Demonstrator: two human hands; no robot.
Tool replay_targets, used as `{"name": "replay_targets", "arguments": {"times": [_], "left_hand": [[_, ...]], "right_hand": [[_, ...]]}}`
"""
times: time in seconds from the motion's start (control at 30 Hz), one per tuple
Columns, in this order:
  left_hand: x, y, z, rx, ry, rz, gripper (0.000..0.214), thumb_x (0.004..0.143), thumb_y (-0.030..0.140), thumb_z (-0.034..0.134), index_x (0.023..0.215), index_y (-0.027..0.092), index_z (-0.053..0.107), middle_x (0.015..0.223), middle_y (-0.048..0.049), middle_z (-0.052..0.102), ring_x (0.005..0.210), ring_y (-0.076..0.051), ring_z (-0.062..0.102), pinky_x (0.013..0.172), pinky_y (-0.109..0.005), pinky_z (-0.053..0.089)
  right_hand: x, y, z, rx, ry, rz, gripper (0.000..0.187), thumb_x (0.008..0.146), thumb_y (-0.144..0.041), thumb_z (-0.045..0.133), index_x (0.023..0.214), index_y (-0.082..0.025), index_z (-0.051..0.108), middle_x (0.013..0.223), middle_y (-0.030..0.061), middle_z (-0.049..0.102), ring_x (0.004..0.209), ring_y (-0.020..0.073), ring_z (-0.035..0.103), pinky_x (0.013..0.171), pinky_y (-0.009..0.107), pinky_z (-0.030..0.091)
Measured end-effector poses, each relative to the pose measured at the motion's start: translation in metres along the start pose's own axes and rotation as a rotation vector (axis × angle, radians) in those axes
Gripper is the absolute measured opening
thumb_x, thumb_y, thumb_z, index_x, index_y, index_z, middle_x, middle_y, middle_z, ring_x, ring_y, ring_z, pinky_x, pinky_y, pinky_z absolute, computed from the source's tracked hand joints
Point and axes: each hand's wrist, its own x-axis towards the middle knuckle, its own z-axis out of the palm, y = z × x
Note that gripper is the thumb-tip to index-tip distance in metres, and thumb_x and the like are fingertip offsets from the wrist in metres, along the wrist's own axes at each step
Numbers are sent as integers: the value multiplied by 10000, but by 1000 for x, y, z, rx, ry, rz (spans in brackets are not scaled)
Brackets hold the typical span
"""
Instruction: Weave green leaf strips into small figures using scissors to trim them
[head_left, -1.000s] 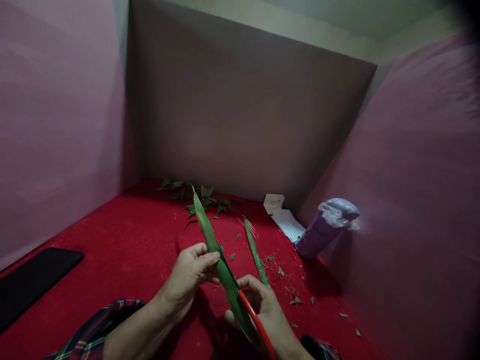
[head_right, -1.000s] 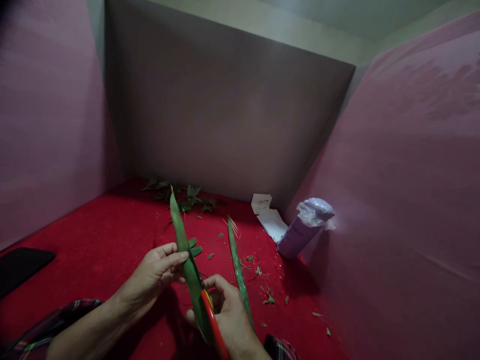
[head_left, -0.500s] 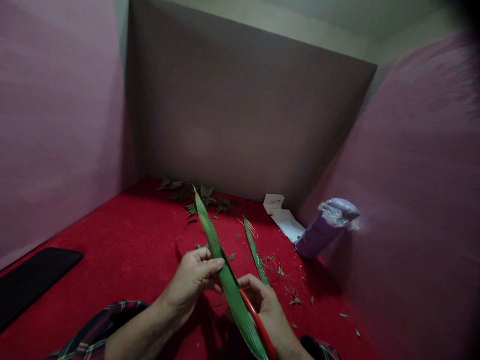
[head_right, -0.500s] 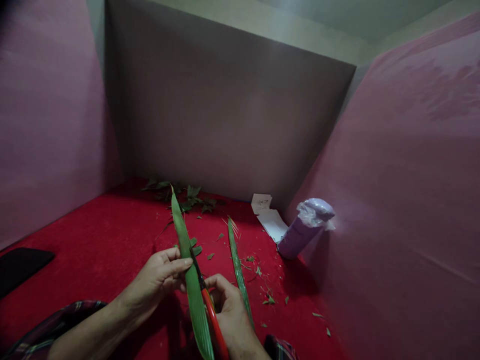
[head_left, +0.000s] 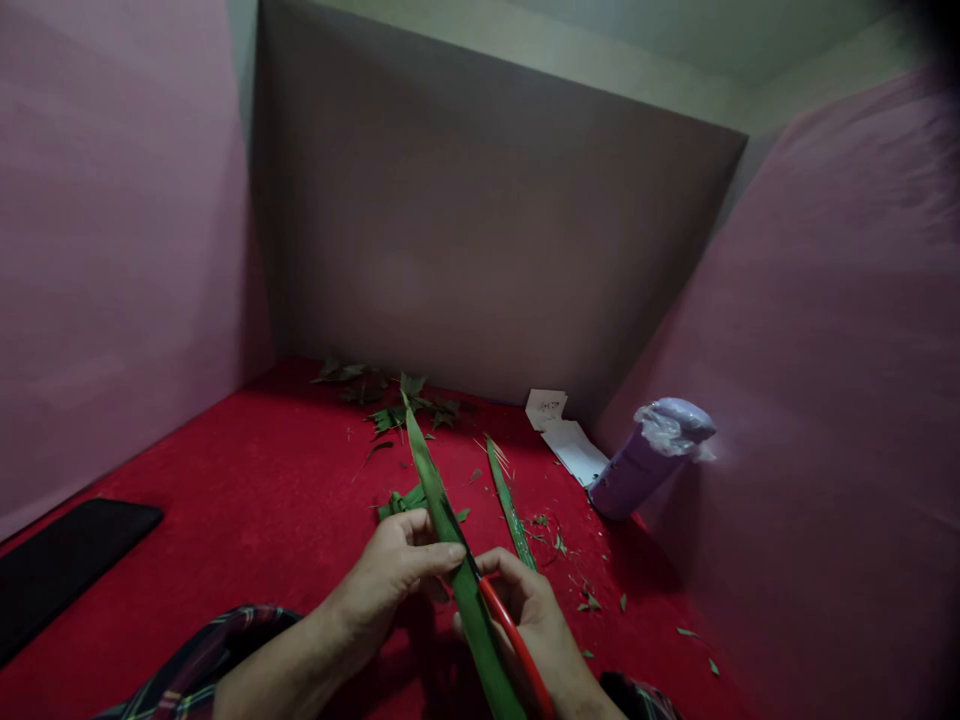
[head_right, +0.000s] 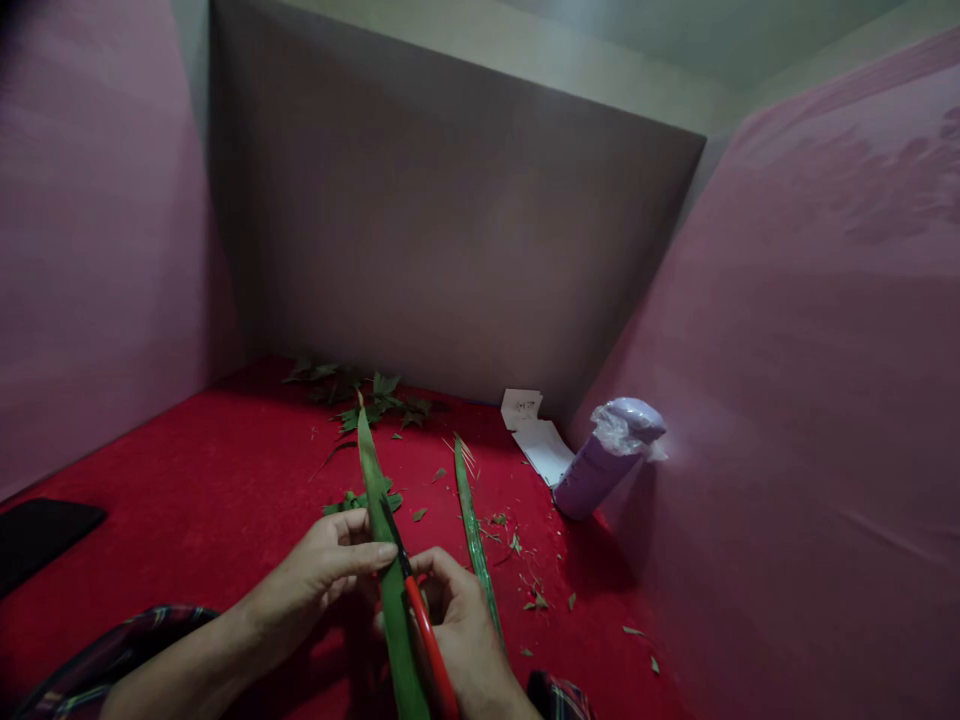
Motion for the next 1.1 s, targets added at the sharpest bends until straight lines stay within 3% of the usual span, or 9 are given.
{"name": "replay_targets", "arguments": {"times": [0.17,0.33,0.63,1.1], "left_hand": [[-2,14,1,-134,111,127,98,746,220,614,791,134,595,728,-30,628,637,-119,575,617,-242,472],[-3,20,1,-212,184,129,79,708,172,627,763,125,595,810,-71,661,728,-158,598,667,-272,487],[3,15,-5,-127,188,98,117,710,188,623,787,103,596,773,-86,660,625,-151,581,605,-295,480],[1,1,-2,-103,135,69,87,674,191,640,704,126,590,568,-13,602,503,-120,543,539,-258,441]], "right_hand": [[-1,0,1,-16,-16,34,408,460,-194,850,713,-141,534,504,-72,562,426,50,452,423,158,371],[-2,2,1,-31,-9,45,422,445,-202,855,707,-146,529,495,-82,547,414,48,449,417,160,367],[0,5,0,-34,-12,4,422,458,-194,854,735,-147,541,496,-95,513,427,33,412,424,146,341],[0,3,2,-3,18,-4,421,475,-265,852,744,-147,551,517,-62,563,446,53,454,421,147,367]]}}
